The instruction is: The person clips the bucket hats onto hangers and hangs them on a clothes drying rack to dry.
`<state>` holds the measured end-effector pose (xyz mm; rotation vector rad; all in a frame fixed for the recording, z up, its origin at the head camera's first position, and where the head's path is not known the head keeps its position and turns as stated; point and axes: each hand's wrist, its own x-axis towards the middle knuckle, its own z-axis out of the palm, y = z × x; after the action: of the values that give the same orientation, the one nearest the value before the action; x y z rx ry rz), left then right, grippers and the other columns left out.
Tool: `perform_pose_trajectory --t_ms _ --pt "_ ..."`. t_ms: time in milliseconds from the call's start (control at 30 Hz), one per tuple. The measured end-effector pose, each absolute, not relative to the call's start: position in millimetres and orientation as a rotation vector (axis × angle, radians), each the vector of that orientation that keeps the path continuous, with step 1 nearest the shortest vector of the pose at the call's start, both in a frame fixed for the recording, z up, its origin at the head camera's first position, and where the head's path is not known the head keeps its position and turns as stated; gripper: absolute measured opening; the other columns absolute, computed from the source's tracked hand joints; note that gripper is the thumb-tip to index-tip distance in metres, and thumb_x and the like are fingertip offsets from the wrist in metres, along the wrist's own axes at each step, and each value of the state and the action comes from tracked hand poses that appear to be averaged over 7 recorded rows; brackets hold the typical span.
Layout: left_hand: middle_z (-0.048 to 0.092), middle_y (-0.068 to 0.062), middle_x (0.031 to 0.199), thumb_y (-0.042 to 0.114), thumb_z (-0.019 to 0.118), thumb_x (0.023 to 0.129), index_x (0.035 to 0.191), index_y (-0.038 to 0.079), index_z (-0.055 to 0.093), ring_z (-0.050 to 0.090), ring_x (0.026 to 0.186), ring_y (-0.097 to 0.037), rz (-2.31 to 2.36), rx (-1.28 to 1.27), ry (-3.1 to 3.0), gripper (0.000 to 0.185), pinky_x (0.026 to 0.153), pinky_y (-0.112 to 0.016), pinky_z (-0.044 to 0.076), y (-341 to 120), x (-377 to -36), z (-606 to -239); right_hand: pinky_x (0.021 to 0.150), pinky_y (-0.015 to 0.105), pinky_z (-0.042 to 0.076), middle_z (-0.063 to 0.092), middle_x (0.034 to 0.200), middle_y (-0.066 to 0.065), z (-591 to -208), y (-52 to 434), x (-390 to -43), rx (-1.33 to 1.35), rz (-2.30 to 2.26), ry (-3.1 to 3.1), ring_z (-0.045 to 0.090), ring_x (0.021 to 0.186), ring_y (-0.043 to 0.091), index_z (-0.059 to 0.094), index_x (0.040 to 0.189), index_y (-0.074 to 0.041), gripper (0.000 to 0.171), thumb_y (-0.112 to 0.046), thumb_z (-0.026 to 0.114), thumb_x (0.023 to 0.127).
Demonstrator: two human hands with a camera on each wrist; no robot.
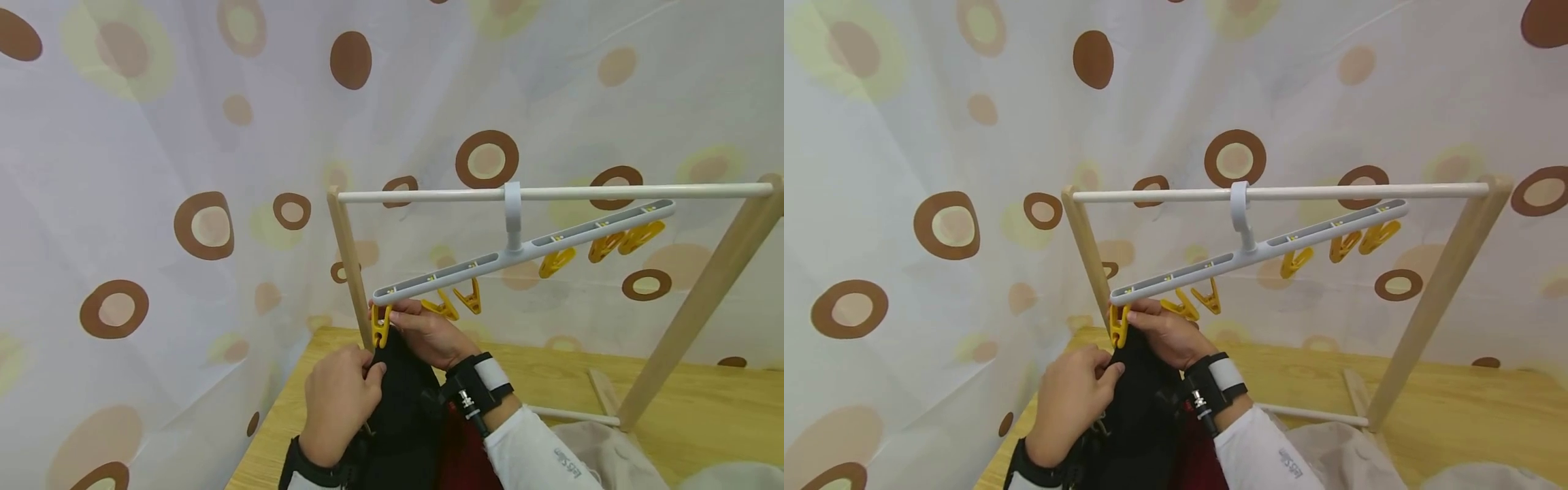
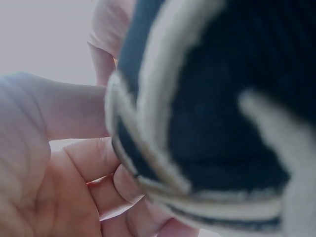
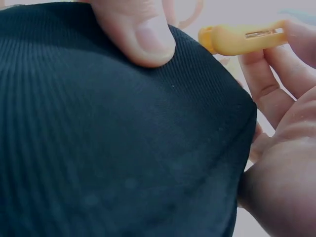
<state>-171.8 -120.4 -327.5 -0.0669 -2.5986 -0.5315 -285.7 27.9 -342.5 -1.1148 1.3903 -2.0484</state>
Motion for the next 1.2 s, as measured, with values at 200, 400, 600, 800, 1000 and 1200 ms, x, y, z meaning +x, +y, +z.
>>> perform_pose_trajectory --t_ms 200,400,600,800,1000,1200 --pt "0.054 0.004 0.061 0.024 0.078 0.082 0.059 0.021 0.065 0.045 0.05 -0.01 -0.542 -0.034 -2.605 0.027 0.045 -0.025 0.03 -121 -170 -322 0.116 0.042 0.019 0.064 0.119 -0.015 -341 25 -286 -1.17 -2.06 1.362 0.049 0.12 0.009 0.07 0.115 -0.033 0.024 -0.023 0.053 0.102" --pt "0.052 0.005 0.059 0.025 0.078 0.082 0.056 0.021 0.063 0.043 0.05 -0.009 -0.534 -0.032 -2.594 0.03 0.045 -0.025 0.029 -122 -169 -315 0.109 0.032 0.028 0.064 0.117 -0.012 -338 24 -284 -1.239 -2.08 1.331 0.05 0.118 0.01 0.07 0.115 -0.031 0.026 -0.019 0.05 0.103" --pt "0.052 0.004 0.056 0.024 0.079 0.081 0.056 0.018 0.062 0.045 0.049 -0.01 -0.481 -0.065 -2.587 0.03 0.045 -0.024 0.029 -122 -169 -307 0.106 0.029 0.032 0.064 0.113 -0.011 -335 21 -283 -1.26 -2.089 1.302 0.052 0.11 0.009 0.069 0.114 -0.027 0.023 -0.019 0.05 0.103" --pt "0.049 0.003 0.055 0.023 0.079 0.08 0.053 0.018 0.059 0.047 0.05 -0.012 -0.476 -0.065 -2.594 0.034 0.045 -0.024 0.029 -122 -168 -303 0.105 0.029 0.031 0.064 0.114 -0.013 -333 21 -279 -1.246 -2.067 1.309 0.051 0.11 0.008 0.068 0.113 -0.029 0.02 -0.023 0.052 0.102" --pt "0.047 0.005 0.051 0.022 0.079 0.08 0.048 0.017 0.056 0.045 0.048 -0.011 -0.498 -0.07 -2.552 0.041 0.045 -0.023 0.028 -121 -169 -297 0.106 0.034 0.029 0.064 0.115 -0.014 -333 20 -278 -1.214 -2.072 1.329 0.051 0.111 0.008 0.07 0.114 -0.034 0.022 -0.025 0.054 0.101" --pt "0.053 0.006 0.046 0.023 0.083 0.079 0.057 0.014 0.071 0.048 0.047 -0.008 -0.549 -0.051 -2.529 0.026 0.046 -0.021 0.033 -121 -168 -293 0.107 0.035 0.03 0.064 0.116 -0.015 -334 20 -278 -1.242 -2.083 1.383 0.052 0.112 0.008 0.07 0.115 -0.037 0.024 -0.025 0.054 0.101"
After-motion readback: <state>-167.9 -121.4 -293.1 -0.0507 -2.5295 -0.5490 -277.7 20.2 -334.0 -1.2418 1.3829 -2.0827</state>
